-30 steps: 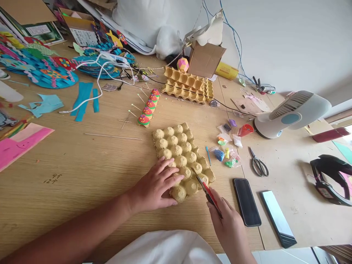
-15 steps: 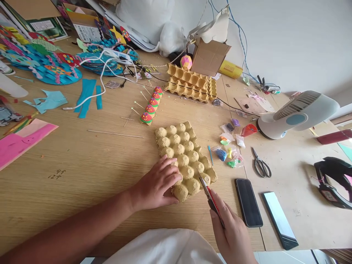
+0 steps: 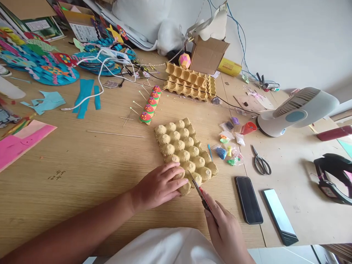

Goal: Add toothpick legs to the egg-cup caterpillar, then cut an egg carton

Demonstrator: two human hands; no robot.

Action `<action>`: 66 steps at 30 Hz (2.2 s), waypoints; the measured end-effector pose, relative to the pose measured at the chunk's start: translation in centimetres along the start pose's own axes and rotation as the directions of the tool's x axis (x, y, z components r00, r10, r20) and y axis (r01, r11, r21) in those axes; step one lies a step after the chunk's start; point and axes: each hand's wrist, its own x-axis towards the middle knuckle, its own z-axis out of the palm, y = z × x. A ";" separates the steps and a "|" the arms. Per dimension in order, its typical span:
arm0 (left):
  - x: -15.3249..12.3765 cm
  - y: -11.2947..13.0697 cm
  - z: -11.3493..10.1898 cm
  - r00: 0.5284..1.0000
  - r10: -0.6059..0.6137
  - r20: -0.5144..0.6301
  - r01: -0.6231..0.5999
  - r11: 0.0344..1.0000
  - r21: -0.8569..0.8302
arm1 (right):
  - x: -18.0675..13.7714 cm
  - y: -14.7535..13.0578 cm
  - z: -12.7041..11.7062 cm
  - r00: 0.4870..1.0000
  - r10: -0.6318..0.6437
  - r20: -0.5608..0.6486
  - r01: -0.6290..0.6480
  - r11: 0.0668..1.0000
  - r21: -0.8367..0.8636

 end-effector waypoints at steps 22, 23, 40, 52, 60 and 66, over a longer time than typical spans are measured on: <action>0.1 0.1 -0.1 0.997 0.026 0.078 -0.022 0.998 -0.061 | -1.4 2.2 -0.3 0.997 0.068 -0.024 -0.070 0.992 -0.102; 0.1 0.0 -0.1 0.997 0.029 0.075 -0.025 0.998 -0.060 | -1.4 2.1 -0.2 0.998 0.063 -0.021 -0.065 0.992 -0.106; 0.0 -0.1 0.2 0.995 -0.041 0.095 0.047 0.997 -0.054 | -1.5 1.3 -0.8 1.000 0.023 -0.019 -0.026 0.986 -0.166; 0.0 -0.2 0.2 0.994 -0.038 0.099 0.045 0.996 -0.072 | -1.4 1.3 -1.0 0.999 0.028 0.018 -0.025 0.983 -0.183; -0.1 -0.3 0.2 0.992 -0.045 0.117 0.055 0.995 -0.080 | 0.0 1.3 -0.6 1.000 -0.020 0.011 0.022 0.977 -0.213; 0.1 -0.2 0.2 0.992 -0.056 0.112 0.066 0.995 -0.080 | -1.3 1.3 -1.0 1.000 -0.024 0.001 0.023 0.968 -0.248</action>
